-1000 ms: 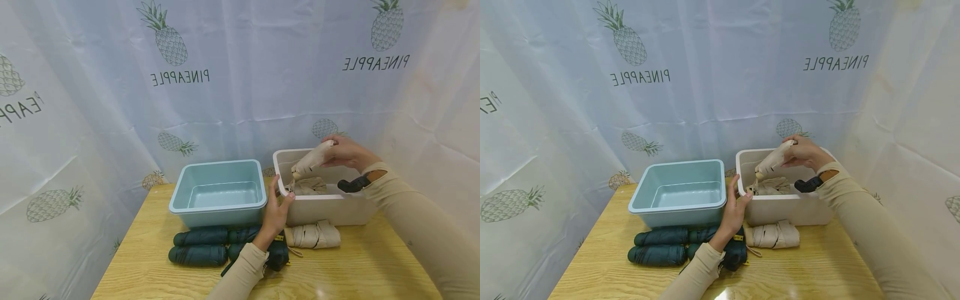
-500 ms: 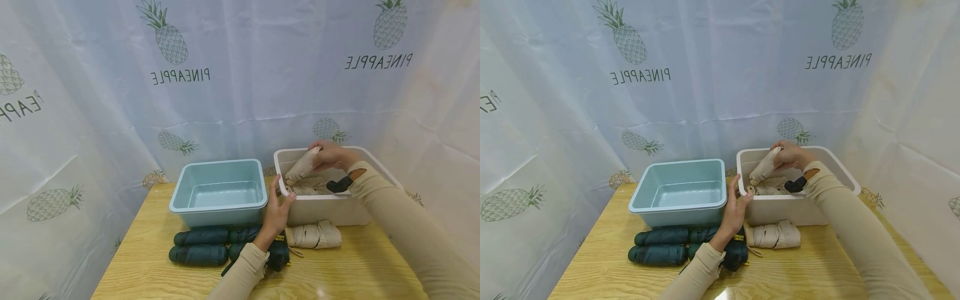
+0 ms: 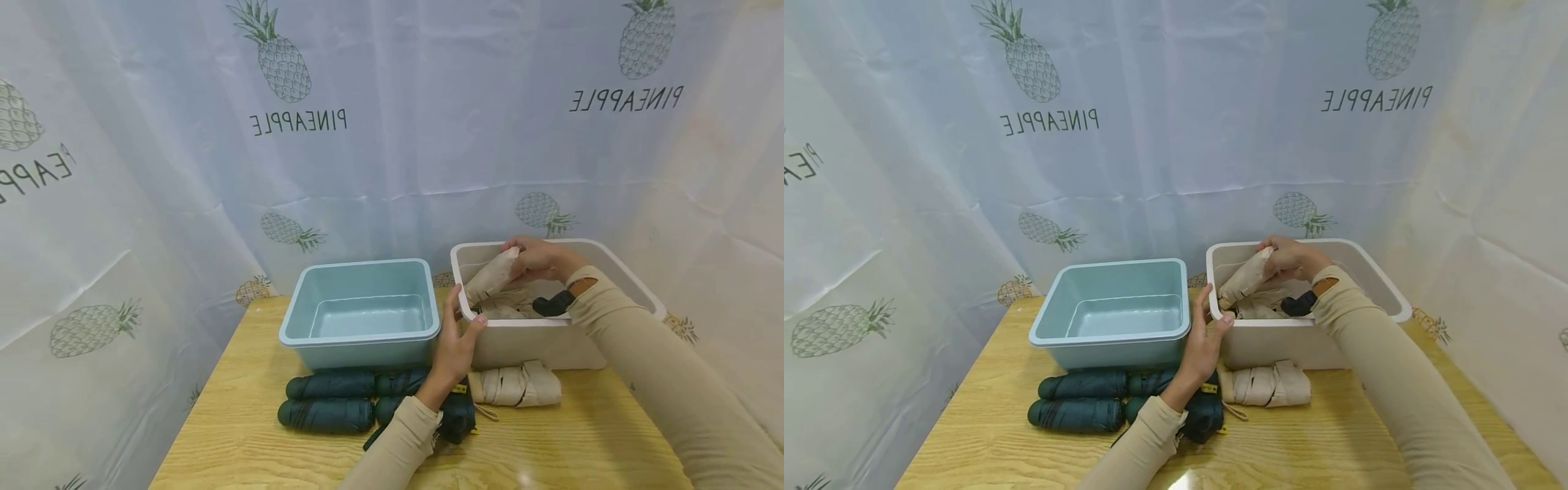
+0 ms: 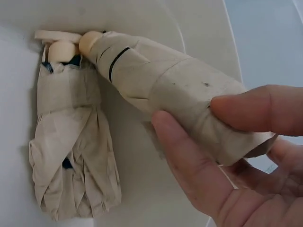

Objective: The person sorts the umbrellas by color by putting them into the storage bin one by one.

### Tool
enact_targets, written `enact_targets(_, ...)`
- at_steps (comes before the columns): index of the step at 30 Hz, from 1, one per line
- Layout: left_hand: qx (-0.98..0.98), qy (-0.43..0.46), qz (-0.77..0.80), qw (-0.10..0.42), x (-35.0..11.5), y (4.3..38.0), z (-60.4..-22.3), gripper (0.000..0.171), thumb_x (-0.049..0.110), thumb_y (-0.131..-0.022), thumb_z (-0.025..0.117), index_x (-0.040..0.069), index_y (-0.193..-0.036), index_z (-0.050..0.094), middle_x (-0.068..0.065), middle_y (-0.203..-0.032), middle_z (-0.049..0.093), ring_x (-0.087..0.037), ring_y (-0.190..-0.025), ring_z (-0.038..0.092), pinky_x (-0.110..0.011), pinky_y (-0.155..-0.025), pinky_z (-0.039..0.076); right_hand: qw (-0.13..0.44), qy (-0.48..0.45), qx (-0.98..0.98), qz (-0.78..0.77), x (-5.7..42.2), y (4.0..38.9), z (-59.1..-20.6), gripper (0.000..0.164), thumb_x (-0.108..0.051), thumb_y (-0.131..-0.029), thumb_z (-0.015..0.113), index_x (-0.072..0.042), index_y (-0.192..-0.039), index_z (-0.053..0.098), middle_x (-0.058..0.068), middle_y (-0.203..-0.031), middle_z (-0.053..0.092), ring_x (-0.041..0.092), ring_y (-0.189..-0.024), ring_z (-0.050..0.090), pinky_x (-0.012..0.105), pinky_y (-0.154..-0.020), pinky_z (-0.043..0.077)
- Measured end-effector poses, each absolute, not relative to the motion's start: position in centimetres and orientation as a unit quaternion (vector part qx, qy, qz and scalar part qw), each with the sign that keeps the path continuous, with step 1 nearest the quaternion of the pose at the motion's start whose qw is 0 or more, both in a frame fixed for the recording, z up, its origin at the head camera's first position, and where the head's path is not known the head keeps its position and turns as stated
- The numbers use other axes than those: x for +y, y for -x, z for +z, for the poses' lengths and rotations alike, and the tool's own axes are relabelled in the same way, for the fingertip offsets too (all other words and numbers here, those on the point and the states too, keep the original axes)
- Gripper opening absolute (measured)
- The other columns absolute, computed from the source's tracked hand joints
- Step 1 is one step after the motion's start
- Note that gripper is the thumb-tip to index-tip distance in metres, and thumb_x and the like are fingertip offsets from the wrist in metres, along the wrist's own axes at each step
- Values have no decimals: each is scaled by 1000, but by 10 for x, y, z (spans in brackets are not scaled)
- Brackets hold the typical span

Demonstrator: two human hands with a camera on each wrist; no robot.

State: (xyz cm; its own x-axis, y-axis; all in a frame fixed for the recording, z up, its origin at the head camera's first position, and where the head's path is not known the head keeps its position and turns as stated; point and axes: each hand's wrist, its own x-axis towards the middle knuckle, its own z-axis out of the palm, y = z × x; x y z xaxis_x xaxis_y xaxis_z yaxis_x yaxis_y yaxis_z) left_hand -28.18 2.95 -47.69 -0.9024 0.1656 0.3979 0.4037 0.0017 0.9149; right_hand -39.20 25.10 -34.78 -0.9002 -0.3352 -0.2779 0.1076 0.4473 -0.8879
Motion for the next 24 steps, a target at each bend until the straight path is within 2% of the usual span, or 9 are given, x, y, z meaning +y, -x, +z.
enact_targets(5, -705, 202, -674, 92, 30, 281, -476, 73, 45, -99, 57, 36, -162, 21, -16, -155, 41, -32, -142, 42, -66, -111, 36, 241, 53, 832, -496, 259, 390, -348, 74, 7, -94, 47, 7, -159, 12, 36, -155, 18, 42, -131, 41, 53, -107, 48)
enact_targets(9, -707, 198, -672, 90, 30, 281, -476, 73, 44, -99, 58, 37, -162, 21, -11, -155, 41, -32, -141, 42, -65, -110, 37, 254, 40, 831, -494, 266, 390, -349, 70, -5, -104, 42, 9, -160, 3, 37, -164, 2, 51, -148, 22, 51, -108, 48)
enact_targets(11, -707, 197, -673, 89, 30, 281, -477, 73, 44, -99, 58, 37, -162, 21, -10, -155, 42, -32, -142, 42, -65, -109, 37, 258, 36, 827, -499, 269, 390, -351, 68, -9, -107, 39, 10, -160, 2, 36, -165, -4, 52, -150, 17, 51, -109, 48)
enact_targets(16, -704, 197, -678, 84, 29, 279, -476, 73, 45, -98, 57, 37, -162, 21, -13, -156, 40, -32, -143, 41, -66, -111, 36, 278, 29, 818, -502, 277, 390, -353, 65, -14, -108, 35, 13, -158, 2, 40, -162, -1, 53, -147, 21, 55, -113, 42)
enact_targets(19, -704, 195, -678, 81, 29, 279, -476, 72, 46, -98, 56, 38, -161, 21, -10, -157, 40, -32, -143, 41, -65, -112, 36, 287, 26, 822, -492, 281, 388, -350, 67, -15, -109, 34, 12, -158, -3, 42, -161, -6, 59, -149, 14, 58, -114, 39)
enact_targets(24, -705, 199, -676, 80, 28, 280, -476, 73, 48, -98, 55, 39, -161, 20, -7, -158, 38, -31, -144, 40, -64, -112, 35, 252, 25, 852, -458, 282, 378, -334, 65, -22, -110, 36, 10, -160, 8, 39, -163, 1, 61, -146, 20, 58, -113, 41)
